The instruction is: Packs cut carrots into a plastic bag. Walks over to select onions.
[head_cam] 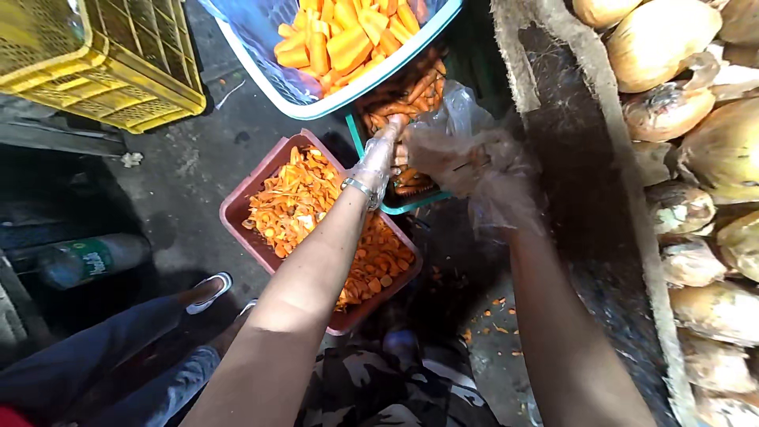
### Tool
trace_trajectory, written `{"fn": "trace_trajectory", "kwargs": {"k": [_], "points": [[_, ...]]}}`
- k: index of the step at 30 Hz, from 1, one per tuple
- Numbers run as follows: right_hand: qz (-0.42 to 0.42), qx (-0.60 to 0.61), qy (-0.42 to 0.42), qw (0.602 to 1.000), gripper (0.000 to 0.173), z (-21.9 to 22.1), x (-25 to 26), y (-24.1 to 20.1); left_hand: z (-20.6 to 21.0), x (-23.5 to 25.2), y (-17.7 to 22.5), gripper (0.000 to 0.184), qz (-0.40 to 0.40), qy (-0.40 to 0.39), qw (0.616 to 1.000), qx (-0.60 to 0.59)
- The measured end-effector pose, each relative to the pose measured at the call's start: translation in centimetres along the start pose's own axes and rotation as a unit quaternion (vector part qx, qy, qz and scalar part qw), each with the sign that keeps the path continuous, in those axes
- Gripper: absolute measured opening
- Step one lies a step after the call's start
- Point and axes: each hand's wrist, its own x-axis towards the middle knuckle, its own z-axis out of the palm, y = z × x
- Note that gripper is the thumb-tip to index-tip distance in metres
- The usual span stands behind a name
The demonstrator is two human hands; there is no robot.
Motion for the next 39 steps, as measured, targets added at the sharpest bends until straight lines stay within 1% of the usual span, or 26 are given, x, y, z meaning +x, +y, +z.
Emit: {"fn": "trace_trajectory", "kwargs": {"k": [1, 3, 5, 7, 8, 10, 12, 13, 15, 17, 20, 22, 23, 24, 26, 28, 29, 30, 31, 32, 33, 35, 36, 37, 38, 39], "points": [[0.007, -0.031, -0.008, 0.999, 0.028, -0.2, -0.3, 0.1, 0.1, 0.7, -0.1, 0.061, -0.033, 0.016, 0.999, -0.010], [0.025, -0.053, -0.026, 0.998, 0.028, -0.3, -0.9, 0.4, -0.3, 2.1, -0.8, 0.063, -0.070, -0.009, 0.997, -0.008], [0.010, -0.022, -0.028, 0.999, 0.019, -0.3, -1.3, 1.3, -0.2, 3.2, -1.7, 0.045, -0.048, -0.038, 0.998, 0.023], [0.026, 0.001, -0.022, 0.999, 0.022, -0.5, -1.4, 2.1, -0.1, 3.4, -2.1, 0.032, 0.009, -0.072, 0.996, 0.059], [0.047, 0.009, -0.014, 0.999, 0.026, -0.6, -1.5, 2.4, -0.1, 3.2, -2.1, 0.028, 0.026, -0.079, 0.995, 0.062], [0.076, 0.039, 0.003, 0.996, 0.030, -0.7, -1.5, 2.9, -0.3, 2.4, -1.4, 0.028, 0.019, -0.096, 0.994, 0.048], [0.066, 0.059, 0.014, 0.996, 0.027, -0.6, -1.4, 3.4, -0.7, 1.7, -0.6, 0.031, -0.002, -0.111, 0.992, 0.062], [0.070, 0.058, 0.013, 0.996, 0.030, -0.7, -1.3, 3.9, -0.8, 1.4, -0.3, 0.029, 0.006, -0.113, 0.989, 0.091], [0.055, 0.060, 0.010, 0.997, 0.030, -0.5, -1.1, 4.6, -0.7, 1.3, -0.4, 0.019, 0.045, -0.098, 0.982, 0.152], [0.037, 0.051, 0.024, 0.998, 0.032, -0.3, -1.1, 4.2, -0.9, 1.6, -0.5, 0.013, 0.081, -0.074, 0.973, 0.203], [0.041, 0.083, 0.014, 0.996, 0.036, -0.6, -1.2, 4.5, -1.7, 2.3, -0.4, 0.013, 0.085, -0.050, 0.962, 0.254], [0.030, 0.103, -0.004, 0.994, 0.035, -0.4, -1.5, 2.3, -2.3, 2.0, 0.0, 0.015, 0.093, -0.038, 0.955, 0.281], [0.033, 0.083, -0.005, 0.996, 0.035, -0.2, -1.5, 1.3, -2.5, 1.5, 0.4, 0.015, 0.105, -0.030, 0.953, 0.284], [0.043, 0.037, 0.016, 0.998, 0.034, -0.2, -1.2, 1.7, -2.8, 0.9, 1.0, 0.015, 0.123, -0.025, 0.954, 0.271], [0.119, -0.061, 0.053, 0.990, 0.041, -0.9, -0.2, 4.5, -3.0, -0.9, 2.5, 0.011, 0.161, -0.021, 0.963, 0.214], [0.194, -0.090, 0.026, 0.977, 0.049, -1.7, 0.1, 4.9, -3.5, -2.5, 3.7, 0.005, 0.184, -0.018, 0.965, 0.185], [0.194, -0.105, -0.012, 0.975, 0.050, -2.3, -0.2, 5.1, -3.8, -2.7, 3.8, 0.004, 0.190, -0.008, 0.965, 0.181], [0.127, -0.117, -0.039, 0.984, 0.046, -2.7, -0.7, 6.1, -4.3, -2.7, 3.6, 0.003, 0.190, 0.008, 0.963, 0.189], [0.046, -0.104, -0.037, 0.993, 0.041, -2.7, -1.1, 7.2, -4.7, -2.7, 3.5, 0.007, 0.187, 0.026, 0.959, 0.210], [0.070, -0.096, -0.082, 0.990, 0.037, -3.2, -1.2, 5.5, -5.1, -3.0, 3.7, 0.011, 0.195, 0.037, 0.951, 0.239], [0.097, -0.084, -0.084, 0.988, 0.036, -3.4, -1.5, 4.4, -5.1, -3.6, 4.1, 0.013, 0.219, 0.037, 0.939, 0.263], [0.126, -0.095, -0.050, 0.986, 0.045, -3.7, -3.0, 4.6, -4.8, -4.2, 4.6, 0.012, 0.281, 0.028, 0.922, 0.265], [0.142, -0.111, -0.041, 0.983, 0.055, -3.6, -3.7, 5.1, -4.9, -3.8, 4.5, 0.011, 0.284, 0.030, 0.926, 0.246], [0.169, -0.150, -0.049, 0.973, 0.065, -3.7, -4.1, 6.2, -5.1, -3.2, 4.5, 0.012, 0.266, 0.035, 0.935, 0.231], [0.208, -0.205, -0.066, 0.954, 0.078, -3.7, -4.4, 7.5, -5.4, -2.6, 4.5, 0.014, 0.248, 0.043, 0.942, 0.224], [0.243, -0.249, -0.084, 0.934, 0.080, -3.9, -4.6, 8.6, -5.6, -2.3, 4.6, 0.014, 0.243, 0.049, 0.944, 0.217]]}}
